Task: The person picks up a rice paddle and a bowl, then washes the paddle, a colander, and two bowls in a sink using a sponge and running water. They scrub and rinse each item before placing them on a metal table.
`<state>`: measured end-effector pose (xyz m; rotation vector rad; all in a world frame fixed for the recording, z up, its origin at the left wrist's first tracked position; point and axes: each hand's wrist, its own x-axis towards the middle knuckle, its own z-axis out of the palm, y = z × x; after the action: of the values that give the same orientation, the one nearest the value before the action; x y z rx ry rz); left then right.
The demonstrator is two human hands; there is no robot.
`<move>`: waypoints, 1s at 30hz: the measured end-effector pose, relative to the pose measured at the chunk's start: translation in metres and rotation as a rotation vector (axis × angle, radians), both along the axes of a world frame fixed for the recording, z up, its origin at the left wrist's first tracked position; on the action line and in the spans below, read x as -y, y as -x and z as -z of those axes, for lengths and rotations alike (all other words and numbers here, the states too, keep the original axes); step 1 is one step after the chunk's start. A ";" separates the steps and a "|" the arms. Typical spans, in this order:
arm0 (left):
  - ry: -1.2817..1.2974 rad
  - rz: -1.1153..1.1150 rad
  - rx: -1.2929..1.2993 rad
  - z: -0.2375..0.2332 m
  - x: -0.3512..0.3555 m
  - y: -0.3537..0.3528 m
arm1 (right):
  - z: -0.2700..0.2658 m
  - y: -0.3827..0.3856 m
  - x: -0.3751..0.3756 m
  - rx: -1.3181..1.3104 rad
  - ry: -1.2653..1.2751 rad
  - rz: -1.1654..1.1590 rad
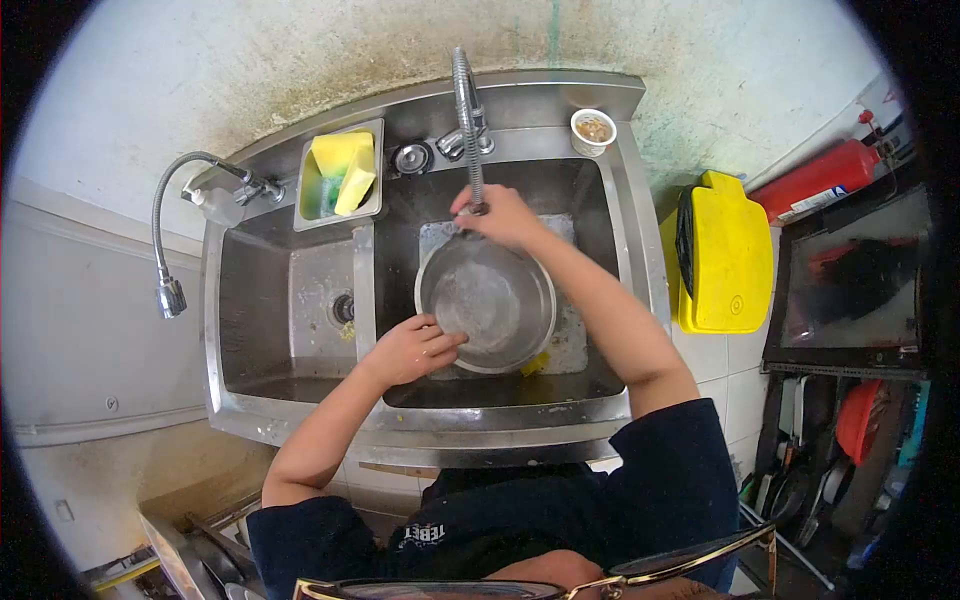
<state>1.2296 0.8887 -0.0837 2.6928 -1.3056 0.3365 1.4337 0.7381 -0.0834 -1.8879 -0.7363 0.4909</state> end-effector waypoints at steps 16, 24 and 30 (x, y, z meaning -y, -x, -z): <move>-0.111 -0.049 -0.120 0.020 -0.007 -0.023 | -0.060 0.031 0.038 -0.520 -0.094 -0.280; -0.167 -0.086 -0.079 0.011 -0.011 -0.029 | -0.058 0.030 0.041 -0.472 -0.056 -0.270; -0.108 -0.028 -0.107 -0.007 -0.011 -0.009 | -0.041 -0.010 0.054 -0.080 0.212 -0.138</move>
<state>1.2384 0.9001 -0.0771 2.7762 -1.2924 0.1254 1.4437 0.6838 -0.0422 -2.0076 -0.7902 0.7525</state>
